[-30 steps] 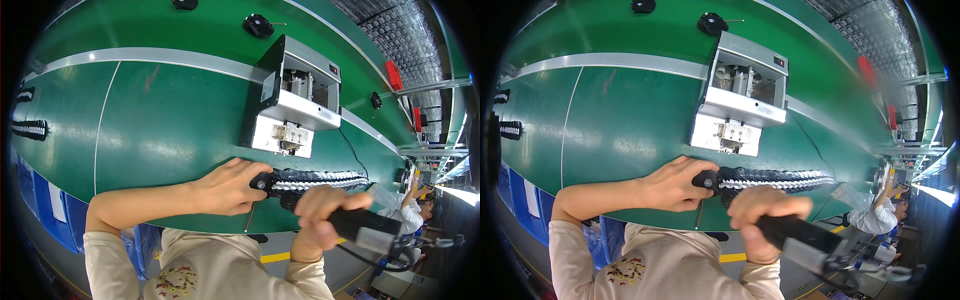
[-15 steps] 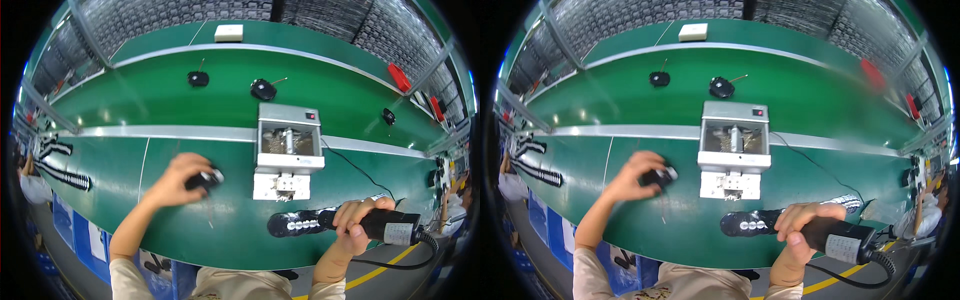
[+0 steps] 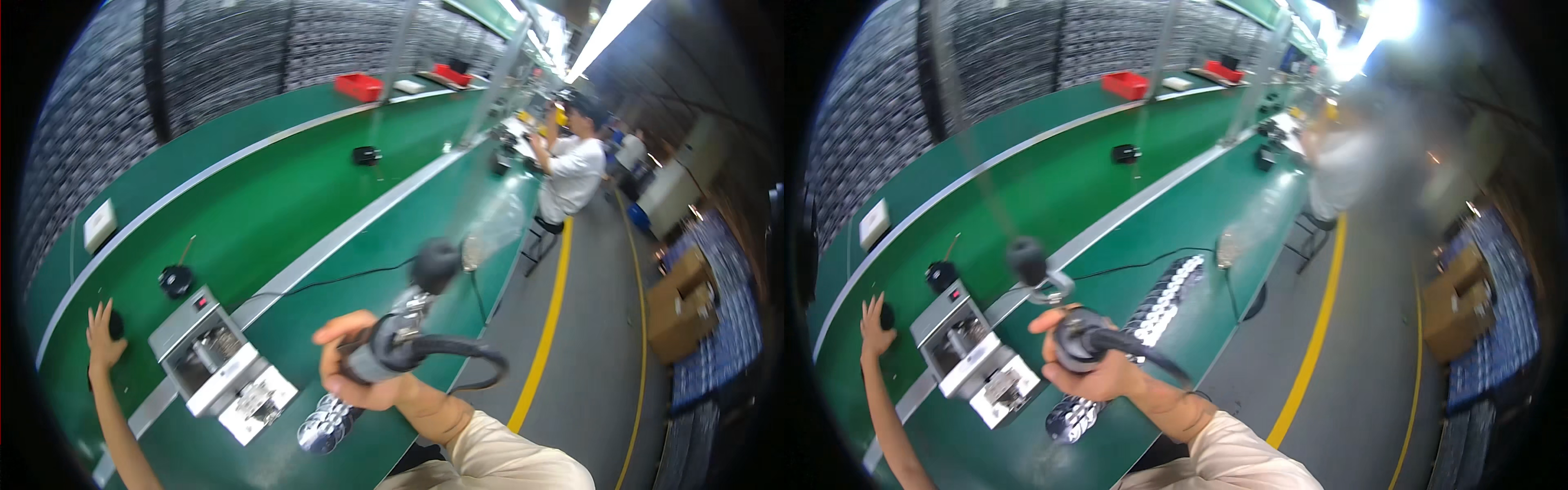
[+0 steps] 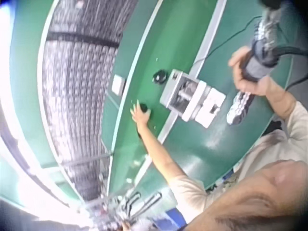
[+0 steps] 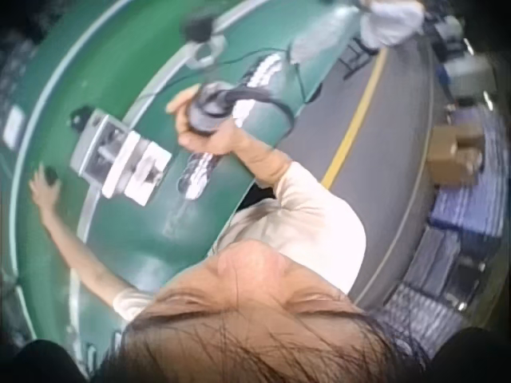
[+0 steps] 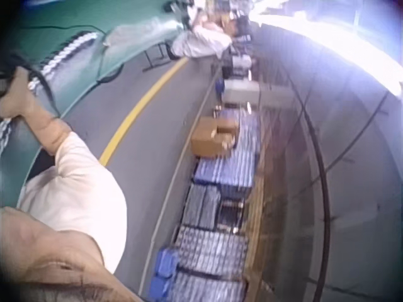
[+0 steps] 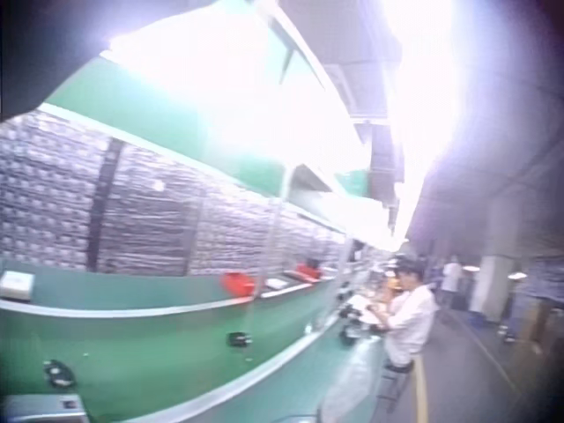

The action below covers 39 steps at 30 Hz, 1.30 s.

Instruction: The person assembles electronic lighting components by securing circuit boards into a housing with screws using an electric screwdriver.

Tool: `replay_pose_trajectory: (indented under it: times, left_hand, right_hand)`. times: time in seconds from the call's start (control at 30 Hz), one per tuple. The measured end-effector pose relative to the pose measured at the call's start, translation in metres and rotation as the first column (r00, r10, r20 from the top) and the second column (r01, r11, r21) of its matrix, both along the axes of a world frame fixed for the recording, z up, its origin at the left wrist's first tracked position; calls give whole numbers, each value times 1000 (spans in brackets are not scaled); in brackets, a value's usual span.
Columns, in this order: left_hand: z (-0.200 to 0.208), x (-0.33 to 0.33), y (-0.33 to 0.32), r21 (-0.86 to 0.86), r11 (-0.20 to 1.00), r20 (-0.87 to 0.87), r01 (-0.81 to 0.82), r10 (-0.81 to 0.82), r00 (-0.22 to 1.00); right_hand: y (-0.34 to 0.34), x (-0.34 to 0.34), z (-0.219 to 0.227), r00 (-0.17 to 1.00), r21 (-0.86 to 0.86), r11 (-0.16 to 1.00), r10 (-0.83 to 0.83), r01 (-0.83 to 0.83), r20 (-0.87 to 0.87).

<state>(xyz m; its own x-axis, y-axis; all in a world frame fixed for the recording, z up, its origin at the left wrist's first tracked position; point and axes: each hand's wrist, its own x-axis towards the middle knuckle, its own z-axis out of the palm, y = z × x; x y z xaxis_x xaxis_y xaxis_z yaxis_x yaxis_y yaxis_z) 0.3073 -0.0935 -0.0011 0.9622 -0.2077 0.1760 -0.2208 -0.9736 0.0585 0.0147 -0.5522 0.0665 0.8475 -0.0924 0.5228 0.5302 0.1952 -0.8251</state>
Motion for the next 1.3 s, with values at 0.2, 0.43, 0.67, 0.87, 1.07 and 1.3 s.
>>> replay_pose_trajectory:
  times: [0.2, 0.43, 0.67, 0.87, 1.07, 1.3]
  left_hand:
    - [-12, 42, -36, -60, 993, -141, -106, 97, 985]
    - [53, -101, -49, -123, 953, -105, 277, -290, 951]
    - [63, -249, -106, -79, 872, -199, 483, -489, 850]
    - [84, -317, -93, 1, 915, -283, 403, -386, 878]
    - [61, -364, -105, -167, 963, -79, -210, 200, 977]
    - [46, -356, -108, -417, 901, -216, -115, 25, 976]
  right_hand:
    - [-8, 0, 6, 997, -130, 988, -76, 78, 18]
    - [-3, 4, 0, 998, -219, 976, 2, 13, 67]
    - [3, -10, -1, 996, 0, 996, 91, -91, 5]
    - [11, -12, 6, 999, 120, 992, 38, -35, -23]
    - [7, -10, 7, 998, 90, 994, 59, -58, -6]
    - [7, -11, 4, 998, 92, 994, 62, -63, 19]
